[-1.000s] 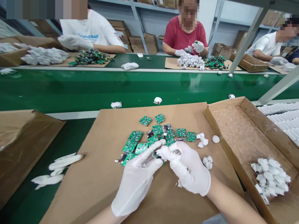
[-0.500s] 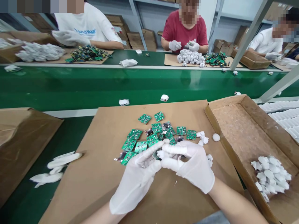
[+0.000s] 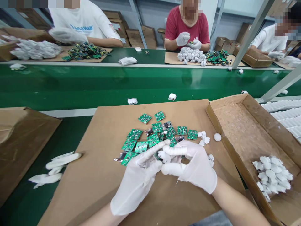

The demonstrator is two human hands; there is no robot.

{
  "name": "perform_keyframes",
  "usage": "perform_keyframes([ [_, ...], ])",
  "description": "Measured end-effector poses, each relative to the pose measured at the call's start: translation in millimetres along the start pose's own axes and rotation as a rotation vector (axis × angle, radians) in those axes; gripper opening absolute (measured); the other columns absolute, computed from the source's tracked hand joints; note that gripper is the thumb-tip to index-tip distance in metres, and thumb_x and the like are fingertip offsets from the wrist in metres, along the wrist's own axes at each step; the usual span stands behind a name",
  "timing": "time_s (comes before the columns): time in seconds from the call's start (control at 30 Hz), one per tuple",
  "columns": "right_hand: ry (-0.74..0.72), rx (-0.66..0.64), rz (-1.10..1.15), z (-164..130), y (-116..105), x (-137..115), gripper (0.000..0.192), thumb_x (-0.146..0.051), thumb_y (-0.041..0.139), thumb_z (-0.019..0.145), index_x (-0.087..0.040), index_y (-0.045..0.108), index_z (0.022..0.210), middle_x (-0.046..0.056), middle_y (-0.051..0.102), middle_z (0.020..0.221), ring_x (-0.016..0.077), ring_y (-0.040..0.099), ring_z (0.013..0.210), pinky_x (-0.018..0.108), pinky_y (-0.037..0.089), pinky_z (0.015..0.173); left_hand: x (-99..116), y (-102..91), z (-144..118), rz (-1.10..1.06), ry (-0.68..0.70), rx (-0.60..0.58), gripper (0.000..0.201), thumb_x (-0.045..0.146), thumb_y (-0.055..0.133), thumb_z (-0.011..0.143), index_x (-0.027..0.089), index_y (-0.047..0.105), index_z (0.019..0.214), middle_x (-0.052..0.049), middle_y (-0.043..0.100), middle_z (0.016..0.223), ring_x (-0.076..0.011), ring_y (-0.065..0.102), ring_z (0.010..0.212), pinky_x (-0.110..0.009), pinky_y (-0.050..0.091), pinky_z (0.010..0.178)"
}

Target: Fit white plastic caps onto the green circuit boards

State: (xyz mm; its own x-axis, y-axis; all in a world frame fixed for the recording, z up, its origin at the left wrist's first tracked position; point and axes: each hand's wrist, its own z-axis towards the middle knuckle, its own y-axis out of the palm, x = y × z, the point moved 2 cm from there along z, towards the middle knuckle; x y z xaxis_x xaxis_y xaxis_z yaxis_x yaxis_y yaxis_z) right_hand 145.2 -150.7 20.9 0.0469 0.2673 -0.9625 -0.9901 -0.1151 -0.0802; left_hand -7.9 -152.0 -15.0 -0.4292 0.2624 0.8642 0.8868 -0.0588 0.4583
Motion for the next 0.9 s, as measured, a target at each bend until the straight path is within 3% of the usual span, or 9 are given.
perform_keyframes([
  [0.13,-0.118,0.066,-0.147,-2.8,1.3,4.5,0.018,-0.020,0.077,0.079,-0.029,0.082,0.093,0.002,0.075,0.074,0.0153,0.066,0.064,0.027,0.054,0.058,2.0,-2.1,-0.4,0.097,0.001,0.081,0.049,0.038,0.094,0.055,0.026,0.083,0.101,-0.006,0.081,0.092,-0.0247,0.073,0.084,-0.032,0.063,0.078],
  [0.23,-0.116,0.081,-0.268,-4.6,0.8,4.9,0.017,-0.020,0.069,0.084,-0.029,0.082,0.092,0.002,0.071,0.066,0.0150,0.062,0.058,0.027,0.050,0.054,3.1,-1.1,-0.6,0.092,-0.026,0.107,0.050,0.039,0.095,0.053,0.026,0.083,0.100,-0.004,0.080,0.084,-0.0227,0.071,0.080,-0.030,0.062,0.075],
  [0.33,-0.038,0.034,-0.229,-3.8,-0.5,0.8,0.016,-0.026,0.066,0.088,-0.026,0.082,0.087,0.002,0.069,0.067,0.0155,0.062,0.061,0.028,0.051,0.057,3.4,0.8,-1.0,0.061,-0.041,0.111,0.050,0.039,0.096,0.051,0.025,0.083,0.098,-0.003,0.077,0.076,-0.0195,0.068,0.072,-0.028,0.061,0.069],
  [0.47,0.112,-0.019,-0.135,-2.1,-0.3,-2.6,0.035,-0.037,0.059,0.095,-0.022,0.079,0.071,0.003,0.066,0.067,0.0153,0.061,0.062,0.028,0.051,0.057,2.5,0.8,-2.0,0.018,-0.052,0.111,0.049,0.037,0.095,0.053,0.025,0.083,0.100,-0.003,0.077,0.079,-0.0166,0.066,0.071,-0.026,0.060,0.069],
  [0.6,0.015,0.010,-0.108,-1.8,1.1,-2.6,0.012,-0.029,0.070,0.086,-0.025,0.081,0.086,0.003,0.071,0.074,0.0156,0.064,0.066,0.028,0.052,0.061,1.8,-0.7,-2.1,0.034,-0.032,0.096,0.048,0.036,0.094,0.057,0.024,0.082,0.102,-0.005,0.079,0.088,-0.0189,0.068,0.077,-0.028,0.060,0.074],
  [0.8,0.118,-0.041,-0.080,-1.0,-2.3,-2.5,0.024,-0.026,0.062,0.090,-0.025,0.080,0.074,0.001,0.066,0.068,0.0140,0.061,0.063,0.025,0.048,0.053,6.4,6.1,-3.4,-0.107,-0.048,-0.005,0.044,0.036,0.093,0.060,0.025,0.082,0.101,-0.005,0.077,0.085,-0.0193,0.067,0.078,-0.036,0.060,0.081],
  [0.9,-0.049,0.057,-0.219,-2.7,-5.1,-4.3,0.019,-0.019,0.067,0.088,-0.030,0.081,0.095,0.000,0.065,0.071,0.0140,0.059,0.065,0.026,0.049,0.059,8.9,10.9,-4.8,-0.176,-0.099,-0.065,0.041,0.036,0.092,0.063,0.025,0.082,0.101,-0.002,0.073,0.078,-0.0176,0.065,0.074,-0.038,0.058,0.083],
])
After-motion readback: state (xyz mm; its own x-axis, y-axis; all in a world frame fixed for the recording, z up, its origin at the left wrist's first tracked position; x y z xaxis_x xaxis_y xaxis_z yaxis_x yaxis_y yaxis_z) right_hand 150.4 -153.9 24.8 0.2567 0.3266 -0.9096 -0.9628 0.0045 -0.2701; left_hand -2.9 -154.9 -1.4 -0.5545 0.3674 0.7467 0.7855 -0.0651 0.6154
